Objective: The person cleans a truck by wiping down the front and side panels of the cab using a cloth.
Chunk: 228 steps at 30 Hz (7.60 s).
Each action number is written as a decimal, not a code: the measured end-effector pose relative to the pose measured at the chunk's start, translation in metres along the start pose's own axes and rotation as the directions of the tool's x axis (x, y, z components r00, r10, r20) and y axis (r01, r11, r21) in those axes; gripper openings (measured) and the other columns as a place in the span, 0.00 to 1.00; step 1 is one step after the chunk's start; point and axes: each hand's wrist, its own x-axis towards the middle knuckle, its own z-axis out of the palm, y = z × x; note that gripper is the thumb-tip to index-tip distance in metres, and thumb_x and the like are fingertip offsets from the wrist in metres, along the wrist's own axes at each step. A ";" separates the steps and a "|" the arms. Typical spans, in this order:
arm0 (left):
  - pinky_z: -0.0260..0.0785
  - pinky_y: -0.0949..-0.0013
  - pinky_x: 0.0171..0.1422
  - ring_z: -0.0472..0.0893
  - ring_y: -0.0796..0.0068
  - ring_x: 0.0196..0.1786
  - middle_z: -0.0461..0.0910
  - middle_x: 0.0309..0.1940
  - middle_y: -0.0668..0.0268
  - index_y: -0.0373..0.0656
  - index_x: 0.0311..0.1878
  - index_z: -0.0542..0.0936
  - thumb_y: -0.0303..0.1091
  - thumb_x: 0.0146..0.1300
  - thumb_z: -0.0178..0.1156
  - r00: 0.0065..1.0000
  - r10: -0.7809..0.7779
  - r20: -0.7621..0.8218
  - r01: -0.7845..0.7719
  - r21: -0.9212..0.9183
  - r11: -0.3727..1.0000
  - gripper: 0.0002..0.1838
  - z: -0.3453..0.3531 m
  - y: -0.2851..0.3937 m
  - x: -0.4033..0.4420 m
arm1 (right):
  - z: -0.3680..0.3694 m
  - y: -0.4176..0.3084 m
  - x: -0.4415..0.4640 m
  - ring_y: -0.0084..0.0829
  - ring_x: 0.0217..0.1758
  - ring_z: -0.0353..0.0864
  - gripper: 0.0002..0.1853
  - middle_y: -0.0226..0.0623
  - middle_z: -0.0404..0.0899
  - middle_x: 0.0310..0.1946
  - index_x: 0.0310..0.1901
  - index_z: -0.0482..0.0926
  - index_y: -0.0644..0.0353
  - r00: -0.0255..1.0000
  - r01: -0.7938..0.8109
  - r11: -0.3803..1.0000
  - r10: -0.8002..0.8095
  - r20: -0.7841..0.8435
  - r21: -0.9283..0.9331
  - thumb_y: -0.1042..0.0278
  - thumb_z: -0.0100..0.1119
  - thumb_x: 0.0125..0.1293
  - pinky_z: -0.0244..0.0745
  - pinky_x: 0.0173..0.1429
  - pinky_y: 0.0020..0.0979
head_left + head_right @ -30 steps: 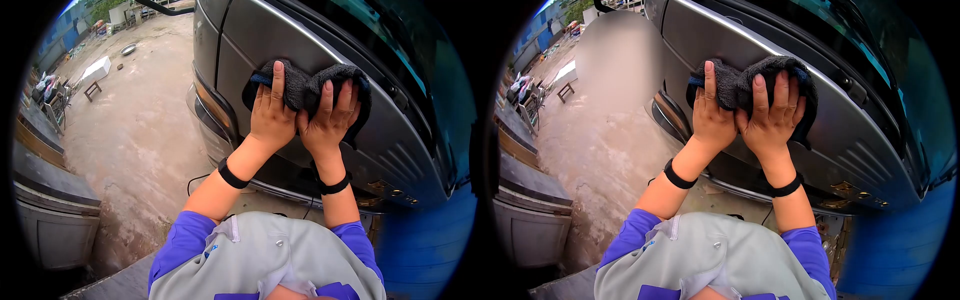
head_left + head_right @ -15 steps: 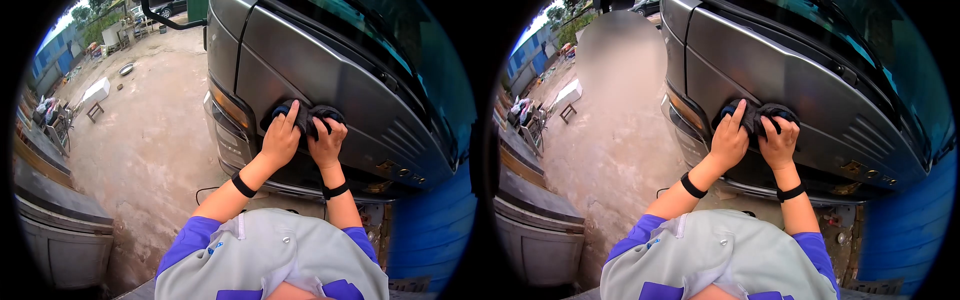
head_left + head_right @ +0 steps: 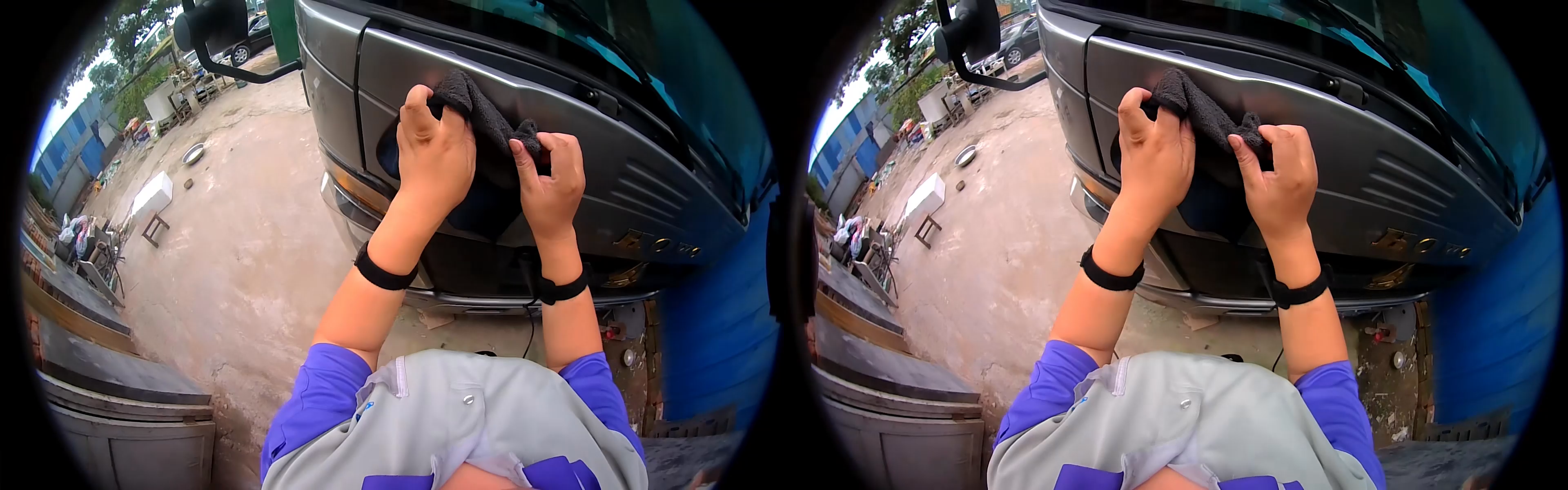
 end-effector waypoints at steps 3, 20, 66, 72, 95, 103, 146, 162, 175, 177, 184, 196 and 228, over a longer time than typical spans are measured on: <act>0.67 0.52 0.57 0.70 0.48 0.55 0.62 0.60 0.50 0.37 0.52 0.77 0.31 0.60 0.66 0.999 0.016 -0.031 -0.013 0.110 0.994 0.18 0.011 0.003 0.002 | 0.001 0.001 0.009 0.35 0.34 0.77 0.16 0.38 0.76 0.36 0.42 0.80 0.63 0.996 -0.079 0.997 0.080 -0.029 0.012 0.61 0.75 0.62 0.74 0.37 0.33; 0.65 0.58 0.47 0.73 0.58 0.49 0.69 0.55 0.55 0.37 0.46 0.80 0.26 0.56 0.60 0.994 0.109 0.020 -0.110 0.164 0.980 0.13 0.028 0.019 -0.023 | 0.018 0.008 -0.025 0.41 0.64 0.72 0.28 0.36 0.73 0.68 0.61 0.85 0.43 0.990 0.120 0.966 -0.100 0.097 -0.230 0.79 0.63 0.58 0.68 0.69 0.40; 0.67 0.59 0.40 0.72 0.56 0.39 0.72 0.50 0.46 0.29 0.37 0.77 0.21 0.51 0.61 0.982 0.187 0.032 -0.189 0.067 0.980 0.09 0.023 0.014 -0.032 | 0.020 0.002 -0.038 0.39 0.57 0.65 0.28 0.32 0.69 0.57 0.59 0.87 0.37 0.984 0.040 0.972 0.003 0.178 -0.233 0.79 0.63 0.58 0.63 0.65 0.38; 0.68 0.59 0.41 0.72 0.56 0.40 0.73 0.50 0.44 0.30 0.33 0.76 0.23 0.50 0.61 0.976 0.209 0.056 -0.214 0.116 0.970 0.08 0.018 0.016 -0.003 | 0.020 -0.003 -0.007 0.40 0.56 0.66 0.27 0.33 0.70 0.57 0.57 0.88 0.37 0.987 0.015 0.977 0.020 0.161 -0.212 0.79 0.63 0.58 0.64 0.64 0.39; 0.69 0.57 0.42 0.73 0.54 0.40 0.73 0.50 0.47 0.30 0.36 0.77 0.22 0.49 0.60 0.969 0.246 0.012 -0.246 0.073 0.966 0.09 0.010 0.000 0.009 | 0.033 -0.010 -0.001 0.39 0.57 0.66 0.29 0.31 0.70 0.57 0.58 0.87 0.36 0.991 0.033 0.976 -0.004 0.136 -0.214 0.80 0.62 0.58 0.62 0.65 0.39; 0.68 0.55 0.41 0.72 0.54 0.39 0.73 0.49 0.47 0.31 0.34 0.77 0.23 0.46 0.61 0.961 0.271 0.050 -0.272 0.014 0.962 0.09 0.019 -0.004 -0.032 | 0.036 -0.002 -0.054 0.39 0.58 0.66 0.27 0.31 0.70 0.56 0.60 0.86 0.38 0.992 0.026 0.955 0.011 0.124 -0.296 0.76 0.63 0.59 0.63 0.64 0.39; 0.64 0.57 0.56 0.68 0.56 0.50 0.68 0.58 0.57 0.40 0.50 0.81 0.30 0.54 0.63 0.963 0.269 -0.022 -0.264 0.117 0.957 0.18 0.064 0.030 -0.057 | 0.033 0.055 -0.085 0.31 0.64 0.73 0.24 0.32 0.67 0.71 0.65 0.74 0.39 0.989 0.118 0.911 -0.146 -0.040 -0.396 0.59 0.59 0.67 0.63 0.72 0.38; 0.66 0.56 0.62 0.73 0.55 0.57 0.72 0.60 0.55 0.37 0.53 0.82 0.27 0.57 0.60 0.934 0.347 0.089 -0.348 -0.007 0.937 0.18 0.097 0.078 -0.051 | -0.015 0.068 -0.086 0.42 0.69 0.67 0.23 0.42 0.65 0.72 0.64 0.80 0.52 0.987 -0.150 0.934 0.126 -0.095 -0.324 0.66 0.61 0.66 0.63 0.71 0.39; 0.66 0.59 0.56 0.68 0.55 0.56 0.67 0.58 0.52 0.33 0.53 0.80 0.34 0.62 0.65 0.876 0.481 0.045 -0.483 0.122 0.867 0.19 0.227 0.205 -0.064 | -0.139 0.222 -0.078 0.25 0.58 0.79 0.09 0.23 0.80 0.60 0.47 0.83 0.49 0.979 -0.004 0.935 -0.070 -0.194 -0.354 0.62 0.58 0.68 0.67 0.61 0.29; 0.64 0.59 0.56 0.70 0.56 0.54 0.70 0.58 0.53 0.36 0.50 0.81 0.32 0.60 0.64 0.870 0.492 0.017 -0.491 0.115 0.864 0.16 0.254 0.238 -0.063 | -0.166 0.250 -0.080 0.28 0.59 0.79 0.09 0.25 0.80 0.60 0.47 0.83 0.51 0.978 -0.027 0.926 -0.053 -0.200 -0.378 0.66 0.60 0.67 0.70 0.62 0.32; 0.64 0.60 0.55 0.76 0.58 0.53 0.75 0.57 0.56 0.39 0.45 0.81 0.30 0.56 0.58 0.846 0.530 0.065 -0.515 -0.158 0.842 0.13 0.331 0.346 -0.047 | -0.260 0.338 -0.082 0.45 0.60 0.77 0.21 0.37 0.78 0.60 0.54 0.81 0.54 0.969 -0.191 0.836 0.076 -0.236 -0.514 0.78 0.62 0.57 0.74 0.65 0.42; 0.68 0.61 0.57 0.77 0.61 0.54 0.75 0.56 0.62 0.42 0.45 0.82 0.28 0.52 0.63 0.830 0.548 0.100 -0.488 -0.344 0.802 0.14 0.307 0.325 -0.040 | -0.254 0.306 -0.094 0.50 0.58 0.77 0.20 0.45 0.78 0.56 0.53 0.83 0.59 0.951 -0.292 0.863 0.214 -0.225 -0.412 0.79 0.60 0.57 0.74 0.63 0.45; 0.67 0.48 0.66 0.74 0.43 0.63 0.71 0.67 0.43 0.30 0.54 0.78 0.25 0.54 0.61 0.761 0.586 0.278 -0.472 -0.382 0.794 0.22 0.245 0.243 -0.068 | -0.203 0.257 -0.120 0.39 0.67 0.78 0.15 0.36 0.75 0.68 0.54 0.83 0.56 0.991 -0.131 0.884 0.118 -0.058 -0.448 0.69 0.56 0.68 0.77 0.66 0.37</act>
